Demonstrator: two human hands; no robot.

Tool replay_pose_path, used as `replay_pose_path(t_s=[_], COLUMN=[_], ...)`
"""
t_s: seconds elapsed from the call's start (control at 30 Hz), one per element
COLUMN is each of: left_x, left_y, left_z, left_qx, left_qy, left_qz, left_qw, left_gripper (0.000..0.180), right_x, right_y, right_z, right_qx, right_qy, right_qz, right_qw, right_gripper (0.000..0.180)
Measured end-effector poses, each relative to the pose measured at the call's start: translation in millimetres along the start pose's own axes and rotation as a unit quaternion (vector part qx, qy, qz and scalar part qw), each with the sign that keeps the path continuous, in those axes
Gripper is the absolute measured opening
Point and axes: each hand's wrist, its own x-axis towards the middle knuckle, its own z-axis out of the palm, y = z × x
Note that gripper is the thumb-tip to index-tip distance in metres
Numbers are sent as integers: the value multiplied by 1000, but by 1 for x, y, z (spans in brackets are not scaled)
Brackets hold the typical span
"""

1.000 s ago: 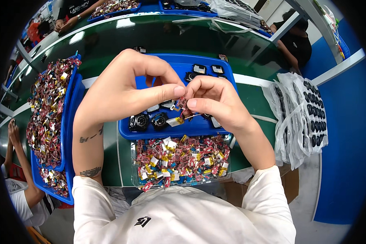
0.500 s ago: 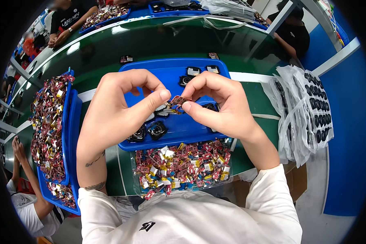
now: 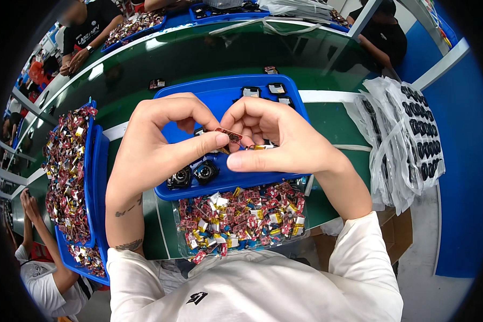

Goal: Assembling small electronic components onto circuit boards at a factory workbench.

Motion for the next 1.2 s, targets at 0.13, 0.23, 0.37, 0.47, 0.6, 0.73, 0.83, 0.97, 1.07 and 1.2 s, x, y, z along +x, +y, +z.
replay_pose_path(t_s=[0.13,0.23,0.37,0.47,0.6,0.73,0.83,0.97,1.07,1.2], left_x=[0,-1,1,-1,-3,-2,1,3,1,0], left_y=[3,2,2,1,5,7,3,0,-4,0], left_z=[0,1,3,1,1,-1,1,6,10,12], left_qx=[18,38,49,70,-42,-187,-185,-119,-32,-20], left_qy=[27,36,51,71,50,25,-6,-24,5,33], left_qz=[1,18,16,11,-60,-154,-143,-143,-91,-40], left_qw=[999,998,997,995,996,970,972,982,995,998], left_gripper=[12,13,13,13,11,14,17,24,16,9], right_x=[3,1,-2,-4,0,-2,-2,0,0,1], right_y=[6,8,2,-10,-2,-5,-3,1,3,4], right_z=[-6,-7,-5,-8,-18,-16,-15,-10,-9,-8], right_qx=[66,-35,-75,-33,-162,-158,-154,-91,-49,-41], right_qy=[4,-5,10,8,21,84,115,140,141,156], right_qz=[4,-47,-41,20,-72,-80,-91,-106,-93,-113], right_qw=[998,998,996,999,984,980,977,980,984,980], right_gripper=[35,37,40,38,22,14,14,14,14,18])
